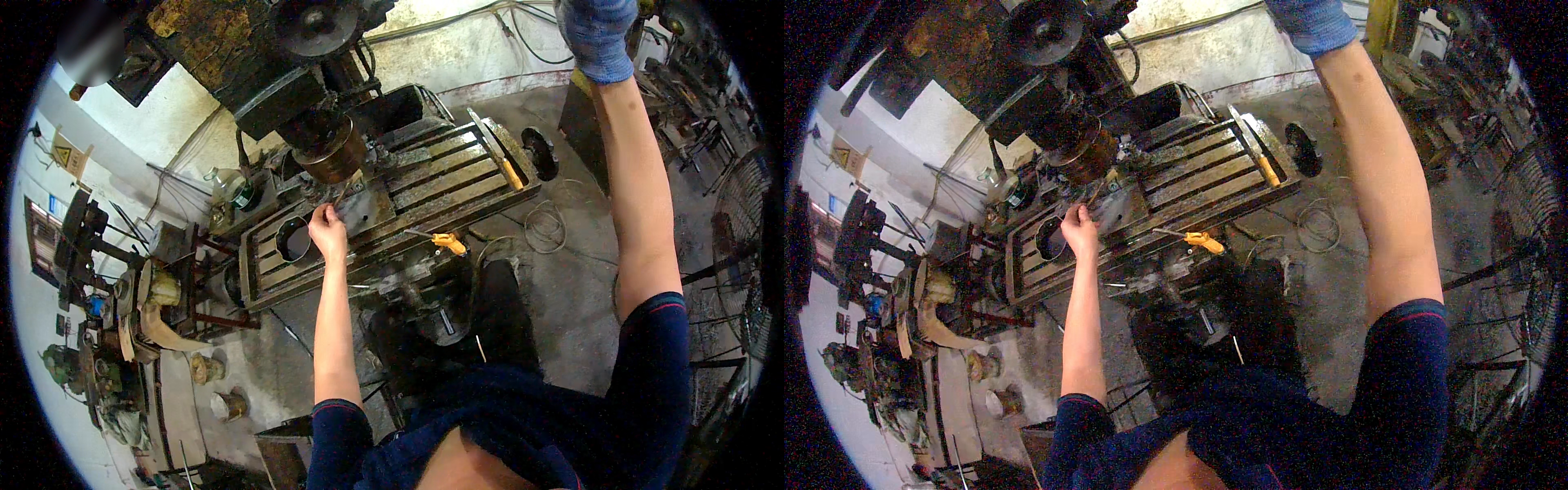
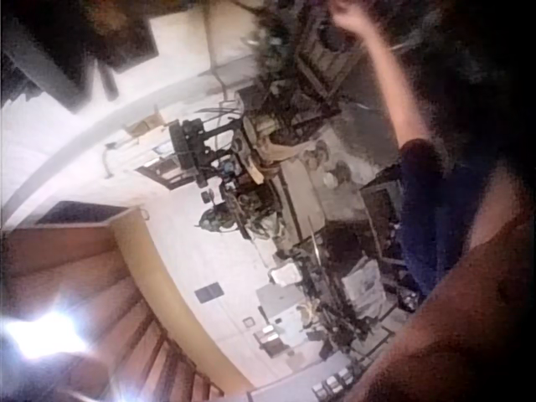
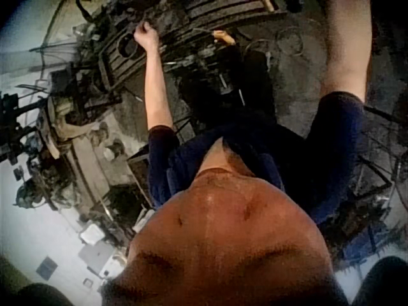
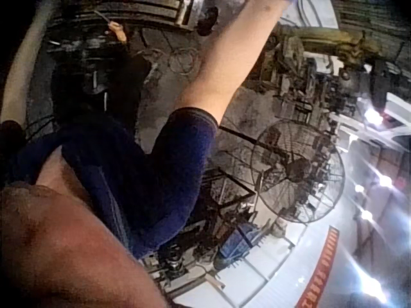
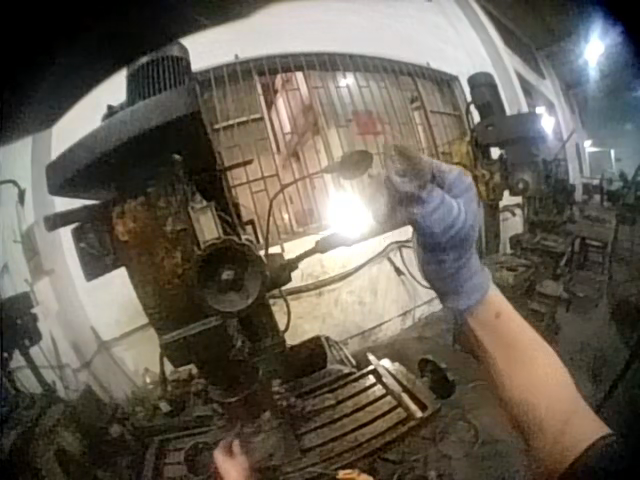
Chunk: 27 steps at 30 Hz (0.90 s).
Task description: The person processes metal components using a milling machine. They pick up items from a box, place them on the machine bed, use a brush to clean the surface, and use a hand tool to perform fine adjustments while viewing the work through a lens.
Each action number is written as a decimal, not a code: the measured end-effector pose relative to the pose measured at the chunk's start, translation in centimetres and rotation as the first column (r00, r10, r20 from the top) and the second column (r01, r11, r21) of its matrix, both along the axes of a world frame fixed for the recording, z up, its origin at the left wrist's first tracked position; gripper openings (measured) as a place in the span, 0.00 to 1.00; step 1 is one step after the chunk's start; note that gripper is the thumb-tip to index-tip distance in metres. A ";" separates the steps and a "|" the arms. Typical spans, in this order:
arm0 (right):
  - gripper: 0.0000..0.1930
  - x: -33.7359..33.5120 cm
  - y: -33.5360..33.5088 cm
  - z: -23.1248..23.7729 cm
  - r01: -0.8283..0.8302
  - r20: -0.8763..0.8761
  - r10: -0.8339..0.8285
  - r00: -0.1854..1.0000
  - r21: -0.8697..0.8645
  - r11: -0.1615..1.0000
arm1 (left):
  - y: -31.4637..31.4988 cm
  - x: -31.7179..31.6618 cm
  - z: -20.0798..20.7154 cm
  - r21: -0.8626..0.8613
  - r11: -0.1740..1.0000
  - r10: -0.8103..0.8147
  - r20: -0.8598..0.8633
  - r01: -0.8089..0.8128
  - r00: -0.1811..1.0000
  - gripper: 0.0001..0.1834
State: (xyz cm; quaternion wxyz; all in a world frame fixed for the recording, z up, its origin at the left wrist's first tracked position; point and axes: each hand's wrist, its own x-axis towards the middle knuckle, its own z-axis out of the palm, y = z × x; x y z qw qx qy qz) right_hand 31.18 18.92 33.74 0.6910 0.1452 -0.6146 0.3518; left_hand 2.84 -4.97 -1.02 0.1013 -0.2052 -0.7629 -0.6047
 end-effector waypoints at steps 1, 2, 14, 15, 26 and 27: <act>0.13 0.0 0.4 0.2 0.003 0.027 -0.004 1.000 0.018 1.000 | -0.5 0.4 0.5 -0.039 0.999 0.015 0.023 -0.014 1.000 0.11; 0.13 0.0 0.6 0.5 -0.002 0.051 0.000 0.999 0.036 0.999 | -1.1 1.2 1.5 -0.079 0.996 0.038 0.043 -0.035 0.998 0.11; 0.11 3.3 -5.2 -21.5 0.308 0.664 -0.101 0.741 -0.203 0.929 | -12.3 -1.0 3.4 -0.183 0.928 0.213 -0.454 -0.325 0.865 0.10; 0.12 2.6 -5.6 -26.2 0.271 0.684 0.114 0.720 -0.428 0.862 | -12.4 -1.1 3.5 -0.224 0.913 0.207 -0.468 -0.342 0.859 0.10; 0.35 -4.6 -3.7 -55.2 0.178 0.662 0.750 -0.005 -0.737 0.652 | -14.2 0.0 1.4 -0.605 0.663 0.128 -0.488 -0.441 0.863 0.16; 0.34 -5.9 -3.2 -57.1 0.111 0.511 0.854 0.097 -0.858 0.501 | -14.3 0.2 2.2 -0.587 0.670 0.129 -0.511 -0.455 0.850 0.17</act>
